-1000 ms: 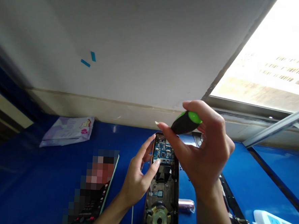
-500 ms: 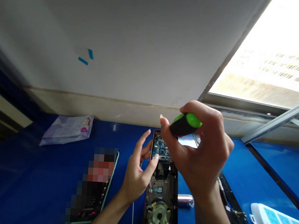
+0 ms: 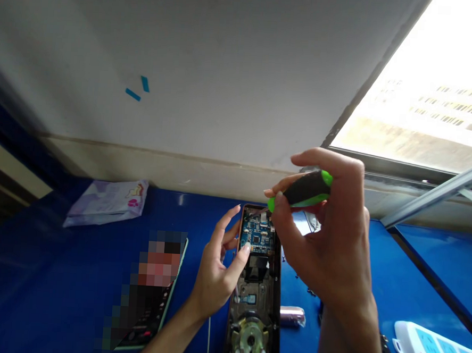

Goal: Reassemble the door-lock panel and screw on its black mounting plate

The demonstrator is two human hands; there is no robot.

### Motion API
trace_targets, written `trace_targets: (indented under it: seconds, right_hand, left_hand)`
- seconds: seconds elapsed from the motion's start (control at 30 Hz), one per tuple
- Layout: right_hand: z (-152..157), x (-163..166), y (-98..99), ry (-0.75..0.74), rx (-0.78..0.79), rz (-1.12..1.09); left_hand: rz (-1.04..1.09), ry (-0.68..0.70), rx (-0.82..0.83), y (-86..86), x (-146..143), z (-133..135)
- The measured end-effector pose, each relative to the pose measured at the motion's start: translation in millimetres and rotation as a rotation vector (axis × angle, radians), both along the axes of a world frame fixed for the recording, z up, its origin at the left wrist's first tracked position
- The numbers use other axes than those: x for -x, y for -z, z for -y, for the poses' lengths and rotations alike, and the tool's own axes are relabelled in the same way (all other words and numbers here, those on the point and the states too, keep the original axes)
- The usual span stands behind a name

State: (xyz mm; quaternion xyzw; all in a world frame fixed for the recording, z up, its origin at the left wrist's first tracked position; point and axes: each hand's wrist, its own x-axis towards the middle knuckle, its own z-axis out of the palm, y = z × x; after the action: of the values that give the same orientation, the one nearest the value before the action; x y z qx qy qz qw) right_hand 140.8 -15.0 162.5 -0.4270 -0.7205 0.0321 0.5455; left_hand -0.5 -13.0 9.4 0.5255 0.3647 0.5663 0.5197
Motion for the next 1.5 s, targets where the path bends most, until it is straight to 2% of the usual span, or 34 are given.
trace_targets:
  seconds: [0.13, 0.2, 0.37, 0.43, 0.67, 0.9, 1.1, 1.2, 1.3, 1.37, 1.5]
  right_hand:
    - [-1.0, 0.9, -1.1, 0.259, -0.185, 0.12]
    - [0.3, 0.7, -1.5, 0.305, -0.263, 0.151]
    - [5.3, 0.3, -1.9, 0.026, -0.162, 0.101]
    - [6.3, 1.4, -2.6, -0.034, -0.131, 0.088]
    - [2.2, 1.5, -3.6, 0.155, -0.235, 0.109]
    - [3.9, -13.0, -4.5, -0.012, -0.154, 0.069]
    - [7.1, -12.6, -7.8, 0.139, -0.2, 0.176]
    - [9.4, -13.0, -7.8, 0.109, -0.168, 0.166]
    - [11.3, -13.0, -8.7, -0.013, -0.131, 0.124]
    - [11.4, -12.4, -9.5, -0.033, -0.122, 0.12]
    - [9.4, -11.7, -9.8, 0.106, -0.177, 0.149]
  left_hand:
    - [-0.013, 0.012, -0.01, 0.2, 0.1, -0.3]
    - [-0.018, 0.012, -0.008, -0.9, 0.3, -0.4]
    - [-0.028, 0.008, -0.017, -3.9, 1.5, -0.5]
    - [-0.036, -0.002, -0.034, -4.5, 2.1, -0.3]
    - [-0.004, 0.013, -0.016, -4.0, 1.0, -0.3]
    - [0.009, 0.031, -0.015, -4.0, 1.4, -0.3]
    - [0.011, 0.038, -0.014, -1.5, 1.0, -1.4]
    - [0.018, 0.037, -0.028, -1.0, 0.6, -1.9]
    - [0.031, 0.033, -0.043, -1.8, 0.4, -2.0]
    - [0.032, 0.031, -0.046, -2.5, 0.4, -1.8]
    - [0.023, 0.029, -0.041, -2.3, 0.6, -1.6]
